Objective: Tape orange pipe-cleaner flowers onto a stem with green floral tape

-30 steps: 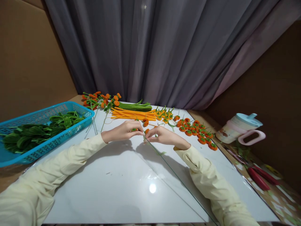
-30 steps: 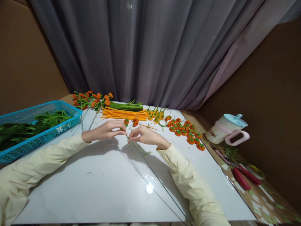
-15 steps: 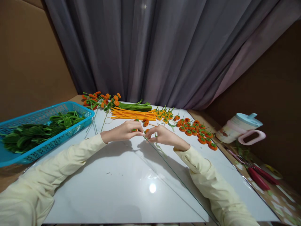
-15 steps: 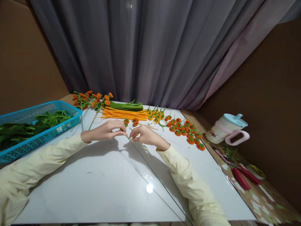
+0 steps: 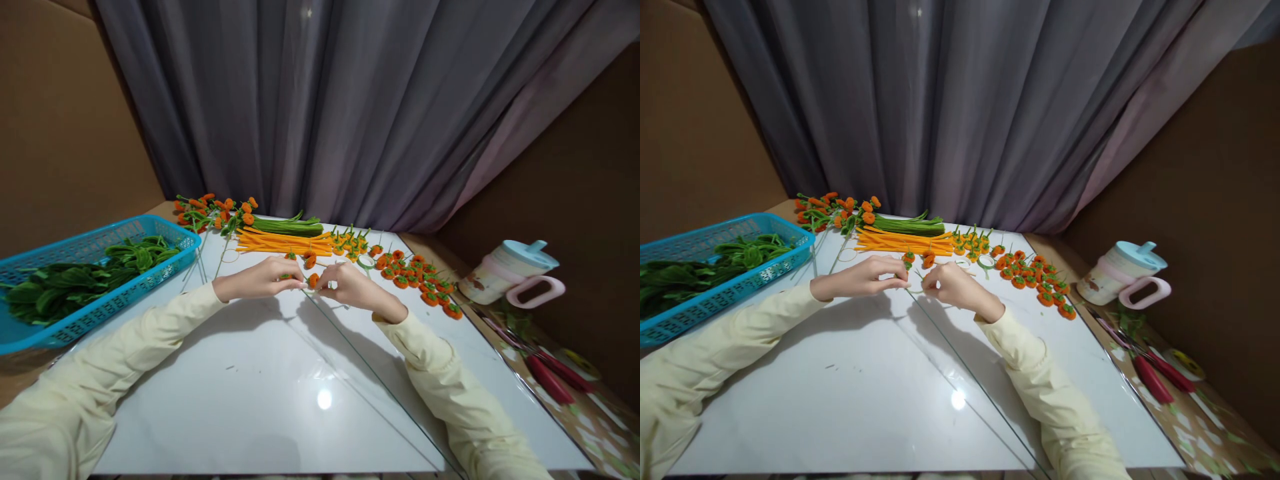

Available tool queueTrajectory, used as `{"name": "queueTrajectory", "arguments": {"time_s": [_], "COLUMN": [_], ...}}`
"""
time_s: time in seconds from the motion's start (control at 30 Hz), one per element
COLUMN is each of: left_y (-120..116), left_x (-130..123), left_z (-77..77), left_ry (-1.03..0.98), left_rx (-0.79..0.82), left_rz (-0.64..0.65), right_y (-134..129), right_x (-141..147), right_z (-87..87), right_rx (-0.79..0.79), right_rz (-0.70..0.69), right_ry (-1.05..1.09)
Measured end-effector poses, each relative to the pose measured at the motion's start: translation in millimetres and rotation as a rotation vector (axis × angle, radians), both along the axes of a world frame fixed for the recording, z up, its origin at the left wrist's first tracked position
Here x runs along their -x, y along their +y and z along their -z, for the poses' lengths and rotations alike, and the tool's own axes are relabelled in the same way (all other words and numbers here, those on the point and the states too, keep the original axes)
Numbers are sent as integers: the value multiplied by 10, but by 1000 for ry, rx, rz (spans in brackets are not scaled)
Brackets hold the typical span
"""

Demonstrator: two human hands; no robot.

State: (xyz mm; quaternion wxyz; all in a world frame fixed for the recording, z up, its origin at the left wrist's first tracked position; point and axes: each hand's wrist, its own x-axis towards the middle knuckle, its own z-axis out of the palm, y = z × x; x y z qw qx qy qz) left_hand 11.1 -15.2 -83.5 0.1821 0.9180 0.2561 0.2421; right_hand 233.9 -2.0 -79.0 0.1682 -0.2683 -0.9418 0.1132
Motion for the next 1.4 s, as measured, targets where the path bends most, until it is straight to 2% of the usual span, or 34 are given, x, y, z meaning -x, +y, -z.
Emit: {"name": "queueTrajectory", "arguments": {"time_s": [0.2, 0.33, 0.5, 0.63, 0.83, 0.9, 1.0, 1.13, 1.2, 1.3, 1.4], "left_y": [10, 10, 29, 31, 49, 58, 68, 71, 66, 53, 45], "left_x": [-5, -1, 19, 24, 12, 9, 8, 1, -3, -3, -3], "left_z": [-15, -40, -30, -36, -24, -7, 27, 60, 61, 45, 30], "left_ry": [62, 65, 38, 40, 26, 15, -18, -50, -63, -74, -65], "left_rx": [160, 256, 337, 361, 486, 532, 566, 602, 616, 588, 584], "left_rz": [-57, -91, -68, -49, 51, 68, 73, 64, 51, 7, -57], "right_y": [-55, -131, -207, -249, -221, -212, -221, -286, -362, -561, -815], "right_x": [46, 64, 76, 101, 103, 103, 120, 154, 168, 183, 195], "right_z": [-22, -56, -44, -24, -11, -27, -53, -88, -138, -269, -403], "right_rx": [-539, -772, -908, -949, -971, -941, -805, -468, -250, 22, 118], "right_rz": [76, 31, -86, -187, -134, -98, -16, 168, 191, 63, -185], "right_ry": [6, -19, 32, 58, 77, 85, 103, 238, 305, 269, 33]}}
